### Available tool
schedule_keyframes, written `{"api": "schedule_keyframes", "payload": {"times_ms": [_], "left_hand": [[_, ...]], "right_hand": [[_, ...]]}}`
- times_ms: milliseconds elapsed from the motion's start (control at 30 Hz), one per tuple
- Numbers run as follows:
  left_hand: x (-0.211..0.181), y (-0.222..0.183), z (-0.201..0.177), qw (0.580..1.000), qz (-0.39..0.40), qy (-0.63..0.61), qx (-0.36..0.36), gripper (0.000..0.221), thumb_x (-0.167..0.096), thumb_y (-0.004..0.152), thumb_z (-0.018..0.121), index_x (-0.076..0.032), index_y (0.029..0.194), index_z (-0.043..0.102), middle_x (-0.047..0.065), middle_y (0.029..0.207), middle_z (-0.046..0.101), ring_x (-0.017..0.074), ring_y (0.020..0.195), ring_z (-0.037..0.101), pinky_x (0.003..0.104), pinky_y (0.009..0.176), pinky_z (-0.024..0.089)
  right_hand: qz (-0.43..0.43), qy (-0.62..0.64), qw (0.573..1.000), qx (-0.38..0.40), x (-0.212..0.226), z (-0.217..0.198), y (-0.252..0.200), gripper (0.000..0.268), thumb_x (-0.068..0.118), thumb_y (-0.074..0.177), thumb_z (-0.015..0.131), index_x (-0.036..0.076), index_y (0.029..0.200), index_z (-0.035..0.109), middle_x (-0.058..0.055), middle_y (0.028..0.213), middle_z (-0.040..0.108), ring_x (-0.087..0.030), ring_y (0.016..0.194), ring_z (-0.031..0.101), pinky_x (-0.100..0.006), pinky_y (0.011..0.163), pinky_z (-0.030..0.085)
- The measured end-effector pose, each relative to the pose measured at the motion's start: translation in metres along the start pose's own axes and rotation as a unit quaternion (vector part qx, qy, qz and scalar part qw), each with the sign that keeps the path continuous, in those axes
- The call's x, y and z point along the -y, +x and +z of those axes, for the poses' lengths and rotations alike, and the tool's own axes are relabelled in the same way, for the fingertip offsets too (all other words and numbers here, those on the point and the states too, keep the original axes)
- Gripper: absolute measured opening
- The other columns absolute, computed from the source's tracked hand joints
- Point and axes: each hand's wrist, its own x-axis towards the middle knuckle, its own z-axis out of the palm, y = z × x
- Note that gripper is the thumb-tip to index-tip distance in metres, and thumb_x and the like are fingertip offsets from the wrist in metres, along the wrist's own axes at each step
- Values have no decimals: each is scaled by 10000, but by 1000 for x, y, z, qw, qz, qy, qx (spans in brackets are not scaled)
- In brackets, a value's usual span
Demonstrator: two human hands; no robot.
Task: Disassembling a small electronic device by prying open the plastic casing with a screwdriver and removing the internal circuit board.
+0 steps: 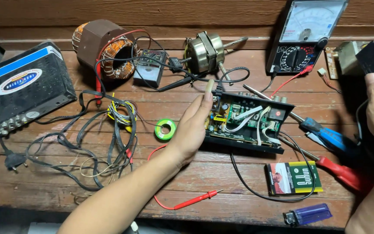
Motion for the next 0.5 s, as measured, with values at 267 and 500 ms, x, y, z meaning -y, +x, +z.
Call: {"api": "schedule_keyframes", "payload": {"times_ms": [267,500], "left_hand": [[1,3,-1,998,-48,24,-20,732,-540,923,413,-120,1519,479,18,1599,490,128,1497,390,295,1223,251],[9,7,-1,997,-24,-63,-24,717,-472,948,456,-69,1540,423,54,1629,431,138,1514,351,293,1239,220]], "right_hand": [[38,23,999,29,-38,4,-4,384,309,1442,434,-9,1296,592,-113,1175,528,-238,1048,471,-438,962,389],[-9,10,1000,-3,-60,3,-4,411,307,1480,440,-62,1434,615,-171,1260,578,-308,1135,536,-468,1016,401]]}}
